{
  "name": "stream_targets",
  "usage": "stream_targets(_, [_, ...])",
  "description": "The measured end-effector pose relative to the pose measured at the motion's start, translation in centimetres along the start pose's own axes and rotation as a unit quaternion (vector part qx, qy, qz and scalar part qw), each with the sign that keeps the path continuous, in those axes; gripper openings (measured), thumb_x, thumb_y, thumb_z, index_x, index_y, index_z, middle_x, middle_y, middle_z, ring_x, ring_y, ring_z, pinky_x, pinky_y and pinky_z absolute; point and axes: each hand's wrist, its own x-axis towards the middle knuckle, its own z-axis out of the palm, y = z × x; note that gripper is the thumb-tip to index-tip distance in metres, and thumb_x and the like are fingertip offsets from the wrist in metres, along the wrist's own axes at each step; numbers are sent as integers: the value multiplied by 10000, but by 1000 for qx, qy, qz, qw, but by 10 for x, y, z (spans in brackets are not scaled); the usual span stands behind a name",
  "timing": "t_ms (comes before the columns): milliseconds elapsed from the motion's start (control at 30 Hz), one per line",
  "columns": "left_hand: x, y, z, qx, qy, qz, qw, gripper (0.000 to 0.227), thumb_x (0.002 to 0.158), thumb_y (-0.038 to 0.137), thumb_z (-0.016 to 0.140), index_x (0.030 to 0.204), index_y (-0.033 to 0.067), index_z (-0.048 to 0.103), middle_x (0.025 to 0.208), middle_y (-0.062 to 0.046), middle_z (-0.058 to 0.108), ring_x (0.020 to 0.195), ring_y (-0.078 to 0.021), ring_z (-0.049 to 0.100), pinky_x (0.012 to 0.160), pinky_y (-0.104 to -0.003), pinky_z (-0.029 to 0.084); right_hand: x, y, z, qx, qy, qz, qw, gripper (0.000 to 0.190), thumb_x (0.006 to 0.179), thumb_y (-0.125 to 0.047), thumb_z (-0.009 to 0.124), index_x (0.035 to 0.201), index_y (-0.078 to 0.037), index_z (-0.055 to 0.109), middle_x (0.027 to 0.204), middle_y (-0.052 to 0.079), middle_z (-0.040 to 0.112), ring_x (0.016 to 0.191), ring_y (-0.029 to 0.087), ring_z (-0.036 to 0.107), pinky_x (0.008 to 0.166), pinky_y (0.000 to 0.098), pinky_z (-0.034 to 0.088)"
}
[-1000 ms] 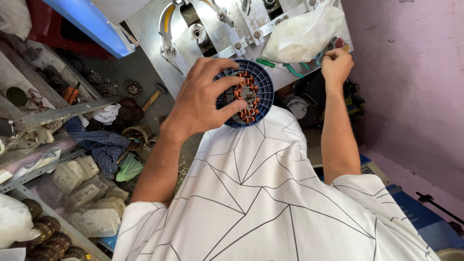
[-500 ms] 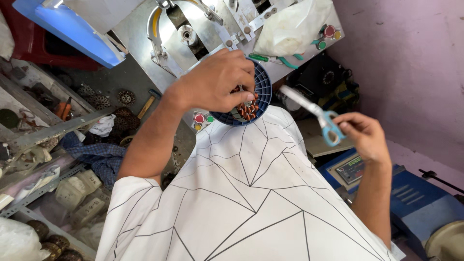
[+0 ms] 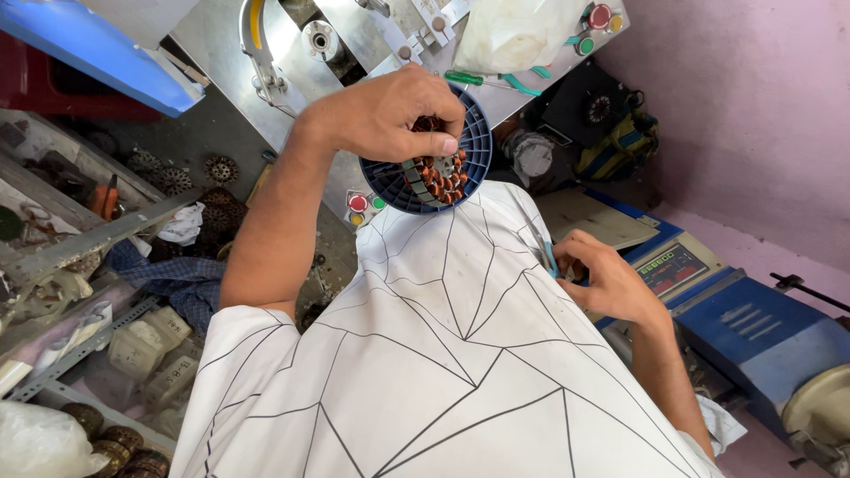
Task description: The person assembles a motor stator by inserting copper windings into a blue plastic housing using a screwdriver and scissors. They adjust the windings, cut excess wire, and secure the components within the housing.
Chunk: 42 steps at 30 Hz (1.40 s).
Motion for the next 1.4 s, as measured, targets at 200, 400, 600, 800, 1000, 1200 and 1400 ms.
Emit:
stream_targets(200, [-6, -4, 13, -20, 47, 34, 998, 212, 984, 212, 654, 832, 63, 655, 814, -51, 674, 918, -259, 598, 880, -439, 485, -10, -21, -13, 342, 30, -127, 931, 409, 800, -144, 815, 1149, 8, 665, 1064, 72, 739, 905, 143, 710, 789, 278, 589])
stream_targets(400, [-11, -6, 16, -118, 51, 47, 991, 216, 1037, 221, 605, 909, 49, 630, 849, -17, 710, 854, -155, 680, 803, -346, 533, 0, -10, -16, 335, -87, -206, 915, 470, 746, -404, 900, 946, -13, 733, 652, -41, 629, 542, 29, 555, 501, 164, 360])
stream_targets(600, [-12, -11, 24, -124, 76, 26, 989, 216, 1029, 213, 624, 906, 35, 619, 814, -21, 671, 767, -128, 673, 702, -306, 518, 8, -15, -16, 327, -119, -97, 932, 383, 768, -310, 889, 906, 12, 733, 625, -36, 610, 505, 32, 479, 433, 206, 287])
stream_targets(800, [-12, -14, 30, -88, 111, 26, 990, 209, 1013, 184, 674, 886, 24, 627, 764, -36, 618, 689, -133, 575, 632, -320, 460, 11, -32, -15, 307, -88, -34, 947, 294, 763, -204, 848, 905, 26, 733, 548, -43, 563, 429, 18, 407, 403, 215, 215])
stream_targets(1000, [-12, -17, 32, -114, 108, 37, 987, 195, 1005, 165, 662, 876, 29, 608, 784, -25, 651, 723, -111, 634, 650, -299, 495, 12, -38, -15, 265, -76, -42, 960, 245, 755, -168, 838, 888, 10, 735, 510, -29, 579, 406, 21, 432, 402, 219, 223])
stream_targets(1200, [-12, -18, 33, -113, 118, 54, 985, 188, 1001, 148, 662, 871, 24, 605, 797, -35, 663, 739, -116, 676, 657, -295, 509, 13, -42, -13, 256, -69, -36, 963, 223, 744, -137, 841, 876, 3, 727, 517, -21, 583, 414, 24, 441, 407, 223, 234])
stream_targets(1400, [-11, -17, 34, -95, 124, 48, 987, 191, 994, 125, 674, 859, 9, 604, 785, -59, 645, 741, -143, 687, 658, -308, 512, 12, -39, -14, 247, -67, -19, 967, 221, 730, -123, 846, 870, 4, 732, 536, -13, 615, 425, 26, 465, 402, 222, 250])
